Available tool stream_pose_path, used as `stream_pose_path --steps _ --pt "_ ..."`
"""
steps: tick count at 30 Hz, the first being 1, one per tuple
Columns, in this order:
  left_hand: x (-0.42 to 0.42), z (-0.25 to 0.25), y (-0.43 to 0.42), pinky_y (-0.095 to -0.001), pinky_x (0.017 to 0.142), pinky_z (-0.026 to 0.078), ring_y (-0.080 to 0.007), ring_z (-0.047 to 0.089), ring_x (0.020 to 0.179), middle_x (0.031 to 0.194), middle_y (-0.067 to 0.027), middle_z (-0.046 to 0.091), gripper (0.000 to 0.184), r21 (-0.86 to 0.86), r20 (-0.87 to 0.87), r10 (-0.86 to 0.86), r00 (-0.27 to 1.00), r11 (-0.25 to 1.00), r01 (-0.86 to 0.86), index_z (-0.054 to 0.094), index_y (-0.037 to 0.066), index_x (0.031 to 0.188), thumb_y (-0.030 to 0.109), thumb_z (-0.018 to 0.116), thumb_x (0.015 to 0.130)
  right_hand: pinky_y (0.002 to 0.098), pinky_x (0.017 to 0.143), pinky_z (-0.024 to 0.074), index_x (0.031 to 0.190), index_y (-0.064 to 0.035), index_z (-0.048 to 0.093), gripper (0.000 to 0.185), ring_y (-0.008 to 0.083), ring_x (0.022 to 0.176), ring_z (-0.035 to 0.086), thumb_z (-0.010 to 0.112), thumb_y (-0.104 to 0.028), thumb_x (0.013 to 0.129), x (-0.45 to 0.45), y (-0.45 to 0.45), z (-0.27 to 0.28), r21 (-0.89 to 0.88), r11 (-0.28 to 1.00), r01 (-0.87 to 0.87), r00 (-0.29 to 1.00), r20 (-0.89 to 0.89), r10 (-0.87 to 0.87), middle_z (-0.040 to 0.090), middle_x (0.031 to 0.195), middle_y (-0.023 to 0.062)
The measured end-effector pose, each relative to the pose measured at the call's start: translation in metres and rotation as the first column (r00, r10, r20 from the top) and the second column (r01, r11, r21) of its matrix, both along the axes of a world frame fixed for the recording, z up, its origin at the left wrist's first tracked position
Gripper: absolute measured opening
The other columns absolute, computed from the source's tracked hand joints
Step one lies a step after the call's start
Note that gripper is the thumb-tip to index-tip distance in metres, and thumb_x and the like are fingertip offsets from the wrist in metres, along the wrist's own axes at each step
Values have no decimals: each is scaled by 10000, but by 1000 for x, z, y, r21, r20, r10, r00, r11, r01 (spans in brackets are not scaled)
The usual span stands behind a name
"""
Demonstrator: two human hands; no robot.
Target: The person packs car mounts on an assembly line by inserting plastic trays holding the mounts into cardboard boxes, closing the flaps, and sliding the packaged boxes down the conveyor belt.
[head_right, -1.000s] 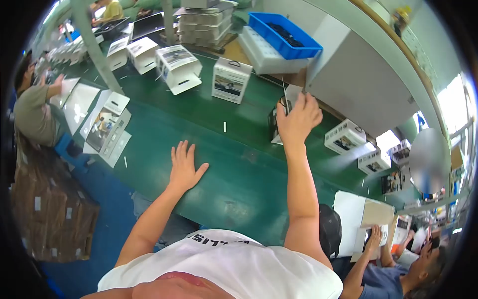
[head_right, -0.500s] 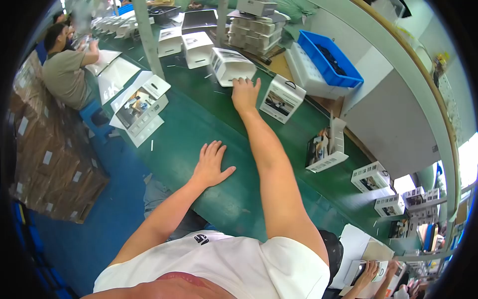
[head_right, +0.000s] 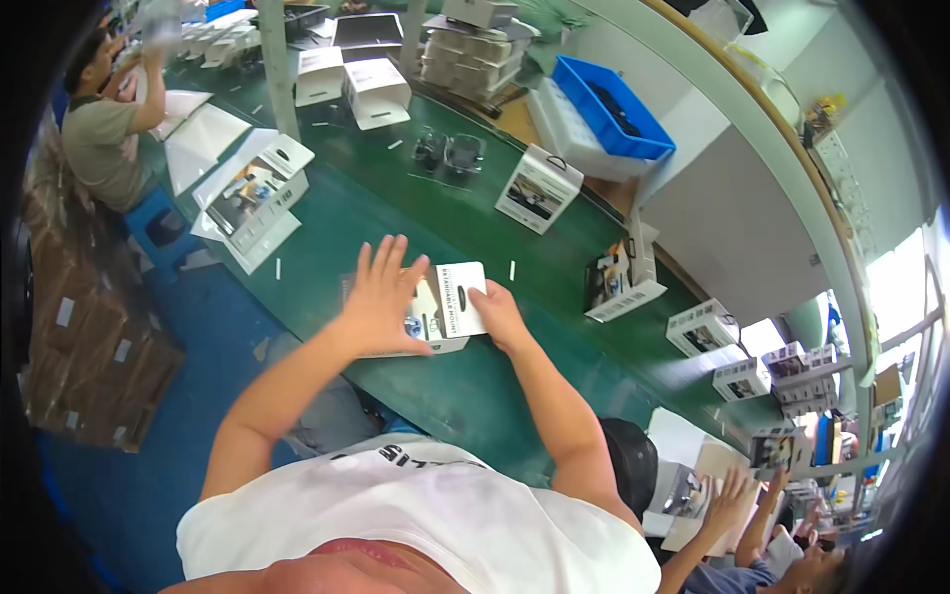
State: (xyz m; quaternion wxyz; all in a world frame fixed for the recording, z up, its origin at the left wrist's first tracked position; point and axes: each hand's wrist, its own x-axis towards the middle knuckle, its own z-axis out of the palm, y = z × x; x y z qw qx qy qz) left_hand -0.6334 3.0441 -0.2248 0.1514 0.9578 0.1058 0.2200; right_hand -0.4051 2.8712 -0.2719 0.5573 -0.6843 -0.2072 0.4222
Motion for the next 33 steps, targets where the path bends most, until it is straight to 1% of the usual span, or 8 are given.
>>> stream_pose_path --steps 10,14,16,19,21,26,31,33 --pt "-22 -11 -4 -778 1274 129 -582 265 1603 1679 -430 311 1320 1 -412 -68 908 997 75 341 -11 1689 633 884 674 412 991 583 1362 43 636 386 301 1116 759 664 -204 1066 -72 7 53 -184 976 117 817 577 11 785 1189 195" --pt "-22 -14 11 -780 1276 114 -568 264 1610 1689 -417 310 1295 -3 -371 -73 926 997 77 327 -8 1700 620 860 701 473 1352 212 1716 87 158 910 434 1696 166 658 -306 1066 -117 48 104 -293 816 -499 614 545 571 205 1768 381" --pt "-21 -35 18 -781 1280 94 -554 254 1622 1706 -411 291 1303 66 -324 -50 945 995 75 293 -3 1718 628 843 720 495 1363 171 1722 69 194 927 480 1686 158 668 -360 1050 -148 61 93 -659 684 -312 296 616 730 205 1771 373" --pt "-36 -6 51 -746 1300 107 -529 245 1632 1713 -381 307 1318 -27 -385 -47 922 999 40 344 5 1694 586 900 648 496 1336 257 1685 48 361 797 436 1665 277 671 -350 1068 -108 71 100 -388 753 -531 463 612 641 319 1752 333" --pt "-44 15 78 -721 1316 103 -508 210 1653 1734 -360 286 1325 -38 -455 53 889 996 -79 356 24 1690 558 925 618 399 1126 504 1459 14 651 467 279 1295 666 657 -278 1095 -42 106 96 -14 944 -329 844 445 301 726 1352 184" --pt "-56 23 96 -736 1310 82 -526 190 1659 1756 -367 239 1351 -40 -517 65 854 994 -100 318 35 1712 590 921 638 462 1047 538 1378 173 620 803 349 1238 696 827 -455 922 187 234 17 -124 904 409 569 809 -146 728 1312 295" --pt "-66 5 97 -751 1301 85 -521 223 1648 1734 -370 284 1311 -12 -370 98 924 994 -111 349 33 1702 693 857 690 520 950 591 1111 147 775 691 466 1065 782 857 -495 867 264 280 -28 -313 825 471 555 832 -1 779 1140 350" --pt "-69 5 99 -747 1301 92 -517 235 1643 1726 -370 296 1272 -13 -339 96 936 994 -107 377 29 1689 696 841 710 493 660 546 1084 44 763 570 317 720 691 859 -487 901 256 280 -28 -283 884 371 868 443 -223 750 988 171"
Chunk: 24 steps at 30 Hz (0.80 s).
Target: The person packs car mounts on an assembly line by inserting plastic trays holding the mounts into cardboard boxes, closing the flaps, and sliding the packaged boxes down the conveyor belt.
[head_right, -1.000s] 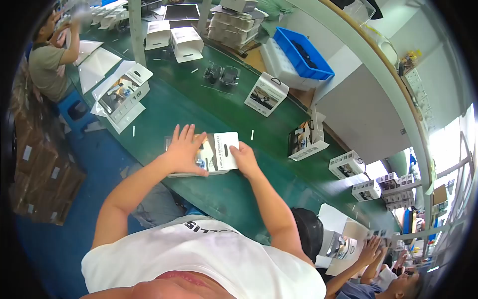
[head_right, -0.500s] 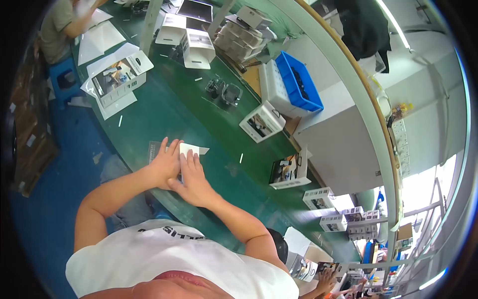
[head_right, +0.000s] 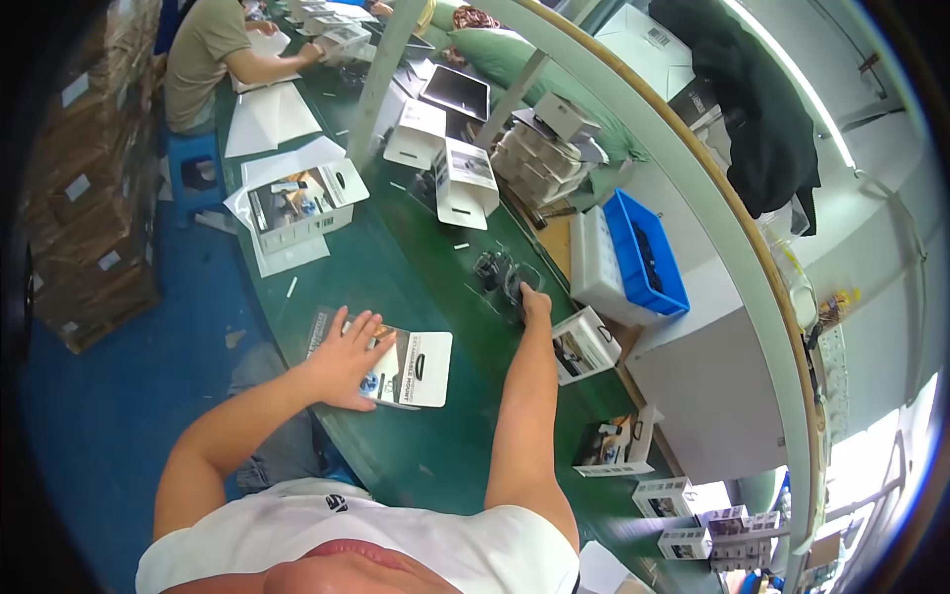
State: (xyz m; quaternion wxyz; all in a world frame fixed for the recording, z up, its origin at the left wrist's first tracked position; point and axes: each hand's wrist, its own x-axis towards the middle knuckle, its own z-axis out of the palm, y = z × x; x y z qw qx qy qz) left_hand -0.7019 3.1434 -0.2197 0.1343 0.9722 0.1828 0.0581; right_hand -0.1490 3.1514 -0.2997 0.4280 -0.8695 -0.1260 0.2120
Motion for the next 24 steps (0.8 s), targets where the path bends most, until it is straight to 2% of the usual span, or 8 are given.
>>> stream_pose_path --steps 3,10,14,17,18,21,22,24 --pt "0 4 2 -740 1304 100 -516 235 1643 1724 -372 298 1253 -17 6 1 1000 1000 -1 375 27 1688 678 836 722 446 585 503 1037 -49 747 444 255 661 632 864 -458 911 -5 -14 10 -21 999 -25 973 -228 20 702 917 109" --pt "15 5 -2 -698 1323 111 -496 298 1611 1682 -344 360 1271 -46 57 29 998 999 -26 348 19 1683 589 879 678 305 445 434 1128 -10 698 304 172 582 623 713 -278 987 -144 -119 44 362 922 134 938 -345 -1 686 820 53" --pt "29 -1 -12 -687 1327 113 -477 259 1629 1705 -320 323 1291 -72 40 34 999 997 -31 286 19 1702 527 904 689 302 452 417 1179 -13 650 245 136 610 627 664 -215 1041 -228 -210 43 468 858 213 936 -348 -42 708 881 57" --pt "33 -5 -13 -687 1326 114 -471 271 1625 1707 -301 326 1350 -44 46 -8 999 999 10 227 28 1717 504 931 669 311 464 441 1237 3 635 294 121 640 634 671 -213 1042 -281 -242 28 425 856 294 925 -352 -142 710 939 68" --pt "35 -6 -12 -686 1325 120 -472 273 1623 1705 -292 335 1371 -41 57 -11 998 999 13 217 31 1718 491 947 653 309 494 478 1317 37 595 388 128 680 648 682 -219 1038 -294 -250 20 390 872 296 909 -395 -132 717 1010 94" --pt "35 -7 -8 -648 1345 108 -471 250 1638 1718 -291 320 1396 -32 9 -88 996 996 89 207 -7 1711 454 968 636 390 690 580 1388 119 502 575 220 815 717 713 -264 1016 -334 -261 43 308 946 99 934 -357 19 728 1095 210" --pt "34 -10 -6 -646 1346 104 -472 252 1638 1724 -290 317 1408 -38 15 -115 993 993 115 200 -16 1710 446 972 627 439 780 599 1350 136 495 579 318 885 749 706 -279 1006 -341 -263 11 302 952 -51 989 -114 90 731 1061 256" --pt "32 -12 -3 -645 1345 104 -472 249 1640 1727 -290 313 1410 -15 -2 -175 985 984 175 199 -19 1709 444 972 625 412 746 595 1317 113 499 528 263 831 731 709 -264 1012 -343 -268 30 236 965 -118 956 -237 174 724 1015 204"
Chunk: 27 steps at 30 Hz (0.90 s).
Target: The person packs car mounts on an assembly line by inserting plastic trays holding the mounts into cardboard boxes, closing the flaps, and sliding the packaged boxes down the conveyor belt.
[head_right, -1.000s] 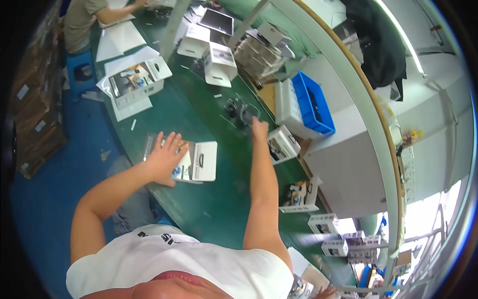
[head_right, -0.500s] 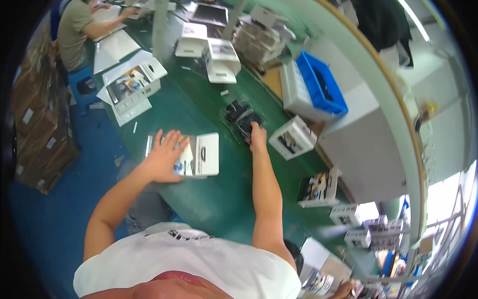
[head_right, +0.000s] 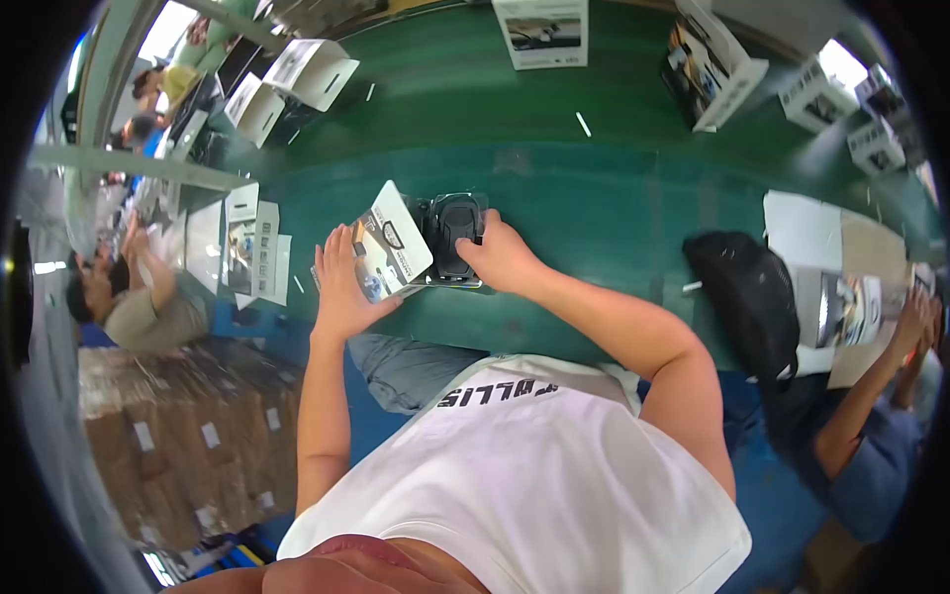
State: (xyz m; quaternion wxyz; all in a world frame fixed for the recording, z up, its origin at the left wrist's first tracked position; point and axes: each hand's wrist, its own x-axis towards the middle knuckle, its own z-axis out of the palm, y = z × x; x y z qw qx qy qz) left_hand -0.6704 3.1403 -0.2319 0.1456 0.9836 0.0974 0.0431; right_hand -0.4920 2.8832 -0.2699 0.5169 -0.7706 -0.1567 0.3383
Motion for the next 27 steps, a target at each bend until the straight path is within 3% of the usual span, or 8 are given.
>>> stream_pose_path --steps 2,5,8,12,15,18,21,27 --pt "-1 3 -8 -682 1318 139 -500 292 1607 1686 -299 355 1366 8 40 -39 998 999 38 250 -12 1691 437 972 623 396 717 591 1296 102 502 505 217 818 726 717 -252 1007 8 -13 15 -44 993 -109 993 -40 108 724 977 181" --pt "0 4 -12 -680 1319 140 -499 297 1603 1685 -302 355 1358 28 23 -67 997 997 67 259 -13 1687 429 971 619 430 738 595 1288 125 505 529 295 838 751 707 -265 994 12 -11 11 -47 986 -158 987 3 158 737 984 224" --pt "4 8 -14 -677 1318 141 -498 292 1603 1683 -308 350 1342 30 -17 -63 998 998 63 275 -11 1682 426 969 619 468 772 599 1281 147 509 569 400 853 755 692 -297 975 19 3 8 -116 970 -213 944 232 235 741 981 273" --pt "4 12 -16 -672 1320 135 -497 271 1611 1690 -311 338 1336 25 -43 -35 998 999 36 271 -20 1684 436 961 635 507 978 573 1235 152 565 620 487 1154 700 703 -385 960 40 1 53 -238 903 -357 914 109 390 702 1195 376" --pt "4 11 -16 -664 1324 127 -495 261 1616 1696 -309 331 1345 53 -41 -36 999 998 38 255 -15 1696 448 954 644 493 993 529 1346 124 540 759 435 1216 651 782 -463 932 22 1 49 -549 813 -195 678 524 516 663 1284 345" --pt "3 8 -13 -659 1327 124 -494 260 1618 1701 -308 327 1355 51 -37 -13 999 999 14 247 -5 1705 456 953 644 490 1035 507 1403 111 530 832 435 1282 587 836 -482 906 30 2 31 -256 965 48 220 945 240 597 1370 311" --pt "3 8 -11 -661 1326 128 -493 257 1620 1705 -305 324 1354 45 -38 -15 999 999 16 251 3 1707 460 954 643 495 1068 508 1434 125 511 804 457 1293 575 849 -394 921 39 20 19 -343 912 -224 668 628 400 564 1380 296" --pt "0 12 -6 -664 1328 144 -487 297 1607 1690 -284 366 1345 38 -15 -45 999 998 45 289 12 1693 428 968 609 497 1127 493 1480 97 497 682 452 1309 572 804 -254 981 68 4 20 -211 892 -400 686 577 444 563 1376 283"
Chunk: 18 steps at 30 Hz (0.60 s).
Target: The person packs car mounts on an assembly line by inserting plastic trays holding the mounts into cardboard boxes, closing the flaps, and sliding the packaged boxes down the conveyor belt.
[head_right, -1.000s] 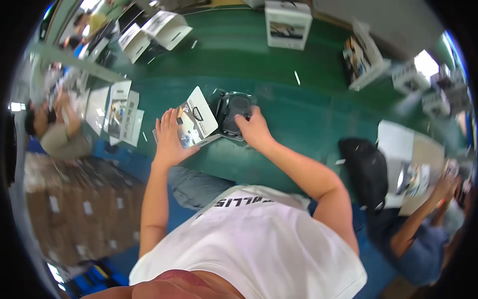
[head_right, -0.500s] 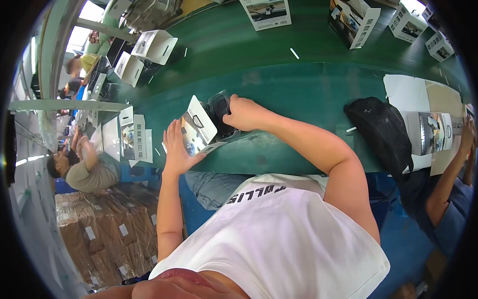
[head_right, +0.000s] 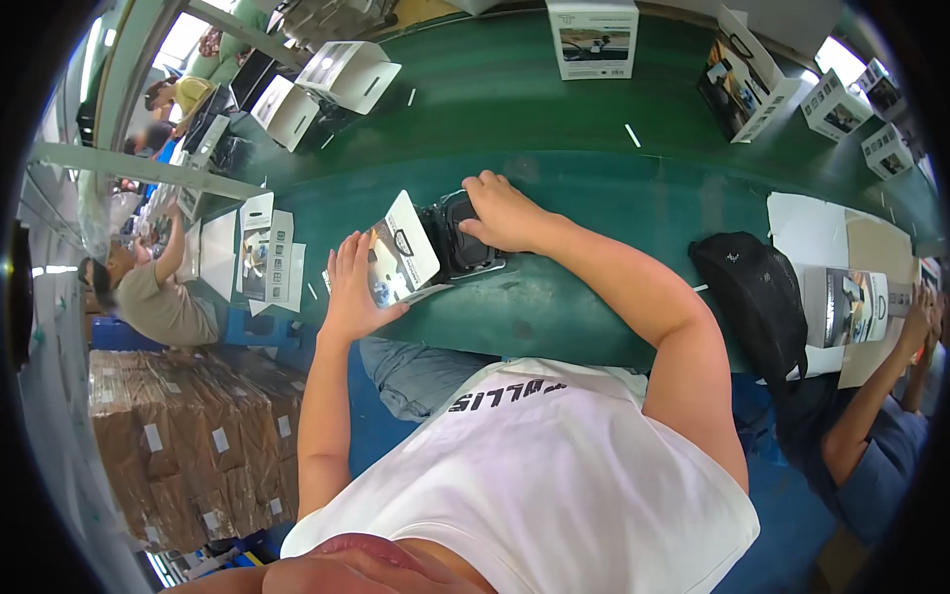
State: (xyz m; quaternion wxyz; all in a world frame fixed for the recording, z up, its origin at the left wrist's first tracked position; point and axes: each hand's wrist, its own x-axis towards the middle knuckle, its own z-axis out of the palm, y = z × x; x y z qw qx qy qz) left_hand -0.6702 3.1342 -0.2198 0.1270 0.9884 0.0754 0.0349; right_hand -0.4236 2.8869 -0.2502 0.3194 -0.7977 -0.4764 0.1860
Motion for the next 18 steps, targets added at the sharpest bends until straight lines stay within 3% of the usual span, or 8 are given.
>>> stream_pose_path --steps 4,10,13,16,18 --pt "-2 -4 4 -676 1328 142 -482 295 1611 1700 -278 358 1349 21 3 -66 998 998 66 301 41 1695 412 979 591 495 1137 492 1481 90 502 670 447 1328 571 805 -232 979 1 1 10 -67 993 -93 996 -21 92 562 1363 272" --pt "1 -1 7 -702 1305 163 -491 318 1591 1681 -290 370 1291 16 -14 -121 993 993 121 344 52 1681 453 955 617 469 1140 497 1455 73 521 615 439 1325 573 798 -181 968 -2 42 -10 17 989 -144 990 -2 144 564 1352 260" --pt "2 -5 11 -686 1313 163 -486 320 1593 1685 -284 372 1300 15 36 -26 999 1000 25 342 41 1682 453 955 612 474 1146 490 1445 55 537 608 447 1329 564 804 -163 945 -14 54 -35 331 938 109 965 -262 -20 562 1374 261" --pt "-1 -7 26 -675 1320 159 -477 317 1600 1693 -281 369 1314 12 53 -26 998 1000 25 332 31 1686 453 955 608 496 1176 458 1445 19 563 601 446 1381 530 808 -171 931 -29 49 -31 253 939 232 968 -151 -199 564 1404 248" --pt "-7 -11 26 -673 1322 155 -469 312 1608 1703 -278 363 1314 2 28 -24 999 1000 24 327 27 1687 453 951 611 568 1228 379 1499 -74 553 650 436 1492 437 825 -261 940 -26 39 -12 162 986 45 948 304 -93 529 1512 209"
